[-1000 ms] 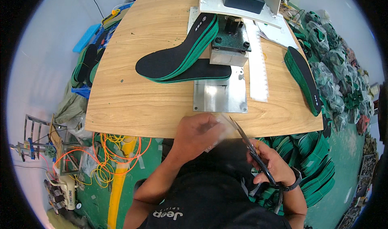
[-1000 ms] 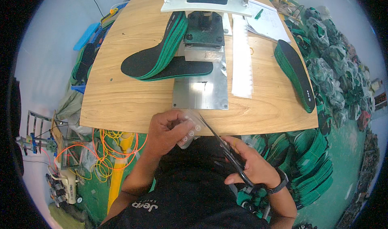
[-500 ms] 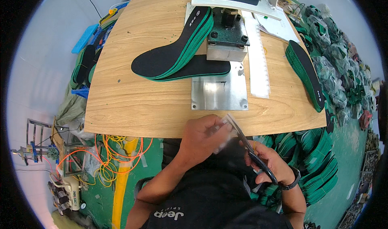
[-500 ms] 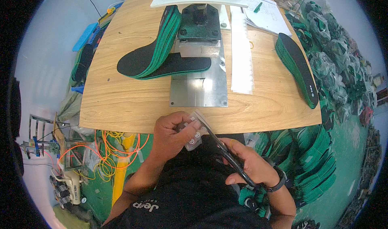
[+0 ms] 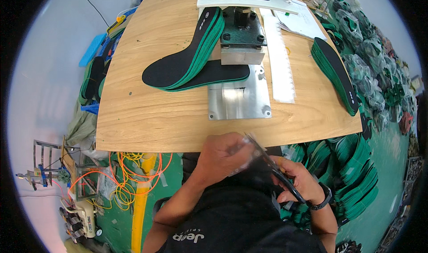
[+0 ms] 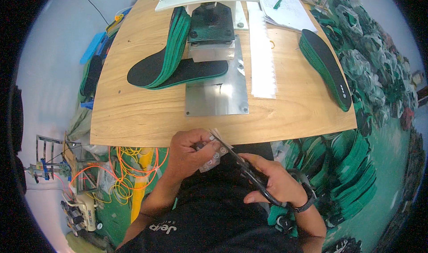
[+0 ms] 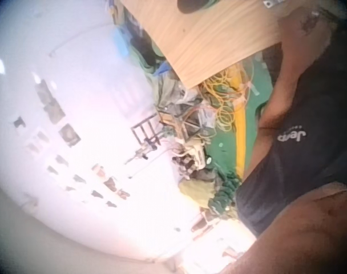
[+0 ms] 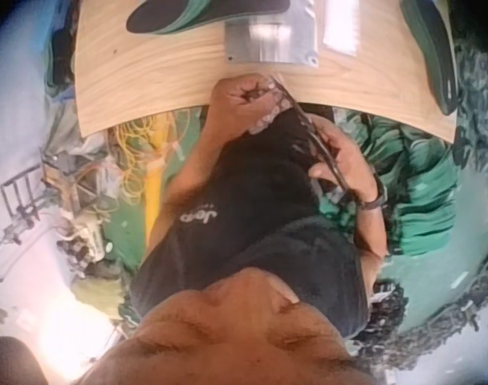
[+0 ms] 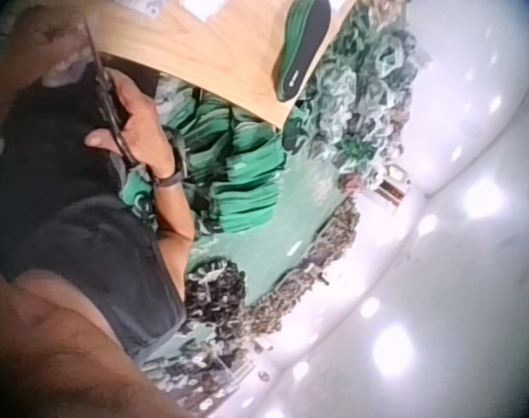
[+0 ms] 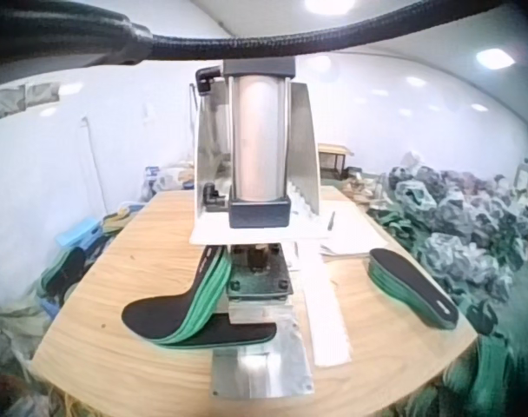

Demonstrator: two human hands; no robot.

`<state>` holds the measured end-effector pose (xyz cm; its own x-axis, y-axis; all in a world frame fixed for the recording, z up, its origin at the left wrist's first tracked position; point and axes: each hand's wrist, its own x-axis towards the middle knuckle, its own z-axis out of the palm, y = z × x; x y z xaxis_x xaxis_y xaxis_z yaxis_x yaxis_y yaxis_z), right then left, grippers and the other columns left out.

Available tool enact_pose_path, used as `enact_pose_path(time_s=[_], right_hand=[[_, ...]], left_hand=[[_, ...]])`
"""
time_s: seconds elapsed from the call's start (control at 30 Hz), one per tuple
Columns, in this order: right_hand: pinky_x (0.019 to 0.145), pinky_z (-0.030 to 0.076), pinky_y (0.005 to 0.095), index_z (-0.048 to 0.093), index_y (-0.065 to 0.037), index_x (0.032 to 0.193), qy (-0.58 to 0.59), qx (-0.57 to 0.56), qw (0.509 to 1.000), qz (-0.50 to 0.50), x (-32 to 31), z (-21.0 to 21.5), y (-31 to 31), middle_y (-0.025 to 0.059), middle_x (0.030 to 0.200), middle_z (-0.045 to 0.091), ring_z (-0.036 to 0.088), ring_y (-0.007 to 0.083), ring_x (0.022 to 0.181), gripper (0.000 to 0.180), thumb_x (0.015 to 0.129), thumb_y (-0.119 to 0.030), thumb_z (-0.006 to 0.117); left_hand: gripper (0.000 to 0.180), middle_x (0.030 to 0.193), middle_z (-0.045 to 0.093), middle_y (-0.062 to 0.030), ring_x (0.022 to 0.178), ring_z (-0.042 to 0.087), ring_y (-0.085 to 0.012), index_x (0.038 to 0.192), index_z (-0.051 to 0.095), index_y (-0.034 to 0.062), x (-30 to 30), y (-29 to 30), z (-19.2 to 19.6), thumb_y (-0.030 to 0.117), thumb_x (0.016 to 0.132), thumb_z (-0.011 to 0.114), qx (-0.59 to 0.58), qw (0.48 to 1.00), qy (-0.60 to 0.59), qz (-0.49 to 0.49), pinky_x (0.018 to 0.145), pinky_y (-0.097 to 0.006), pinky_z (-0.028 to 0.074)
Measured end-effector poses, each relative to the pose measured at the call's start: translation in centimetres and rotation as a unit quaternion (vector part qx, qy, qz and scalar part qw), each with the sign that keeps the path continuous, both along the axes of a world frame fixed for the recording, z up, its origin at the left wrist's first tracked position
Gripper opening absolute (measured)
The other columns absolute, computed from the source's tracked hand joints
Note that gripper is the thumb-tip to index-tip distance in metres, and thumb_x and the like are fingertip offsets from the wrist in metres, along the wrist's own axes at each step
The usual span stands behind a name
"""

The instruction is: The person cuts small stickers from a plastic sheet using scissors and applies them to the heel area of shoe insoles. They use a pneumatic press machine to secure each sticker onto the insole before placing the finished item aside in a stack.

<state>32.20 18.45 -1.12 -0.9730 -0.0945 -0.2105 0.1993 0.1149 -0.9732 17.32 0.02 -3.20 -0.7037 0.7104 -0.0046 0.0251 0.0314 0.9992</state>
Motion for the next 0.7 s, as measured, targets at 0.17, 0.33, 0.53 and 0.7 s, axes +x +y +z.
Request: enact_pose_path(time_s=[0.17, 0.33, 0.53, 0.7], right_hand=[[0.058, 0.044, 0.0254, 0.058, 0.002, 0.118, 0.039, 0.098, 0.994, -0.024, 0.8, 0.4, -0.2, 0.0019, 0.069, 0.056, 0.049, 0.0093, 0.061, 0.062, 0.074, -0.035, 0.081], [0.056, 0.043, 0.0264, 0.062, 0.002, 0.105, 0.041, 0.299, 0.913, -0.274, 0.5, 1.0, 4.5, 0.0070, 0.070, 0.059, 0.050, 0.0094, 0.061, 0.044, 0.080, -0.031, 0.075], [0.054, 0.039, 0.0280, 0.054, 0.005, 0.119, 0.141, 0.522, 0.785, -0.302, -4.1, -1.3, 15.2, 0.0061, 0.064, 0.052, 0.047, 0.0132, 0.058, 0.047, 0.081, -0.017, 0.072], [0.081, 0.049, 0.0346, 0.057, 0.002, 0.117, 0.281, 0.403, 0.816, -0.306, -4.6, 2.2, 9.1, 0.0159, 0.106, 0.064, 0.062, 0.0248, 0.097, 0.042, 0.082, -0.018, 0.069]], left_hand=[[0.016, 0.067, 0.063, -0.0025, 0.056, 0.057, -0.0074, 0.077, 0.062, 0.0036, 0.0, -0.4, 0.9, 0.015, 0.088, 0.062, 0.016, 0.997, -0.021, -0.067, 0.049, -0.021, 0.041], [0.011, 0.086, 0.066, -0.0075, 0.075, 0.061, -0.0207, 0.082, 0.064, 0.0035, -1.5, 1.2, -1.5, 0.013, 0.087, 0.061, 0.028, 0.946, 0.322, 0.023, 0.068, -0.032, 0.048], [0.012, 0.084, 0.064, -0.0072, 0.079, 0.061, -0.0250, 0.089, 0.064, 0.0066, 2.8, 3.1, -1.3, 0.018, 0.087, 0.061, -0.011, 0.899, 0.350, -0.263, 0.070, -0.039, 0.048], [0.015, 0.089, 0.068, -0.0104, 0.079, 0.065, -0.0211, 0.098, 0.068, 0.0039, 2.5, 1.9, -0.4, 0.014, 0.090, 0.060, 0.124, 0.971, 0.174, -0.111, 0.071, -0.031, 0.051]])
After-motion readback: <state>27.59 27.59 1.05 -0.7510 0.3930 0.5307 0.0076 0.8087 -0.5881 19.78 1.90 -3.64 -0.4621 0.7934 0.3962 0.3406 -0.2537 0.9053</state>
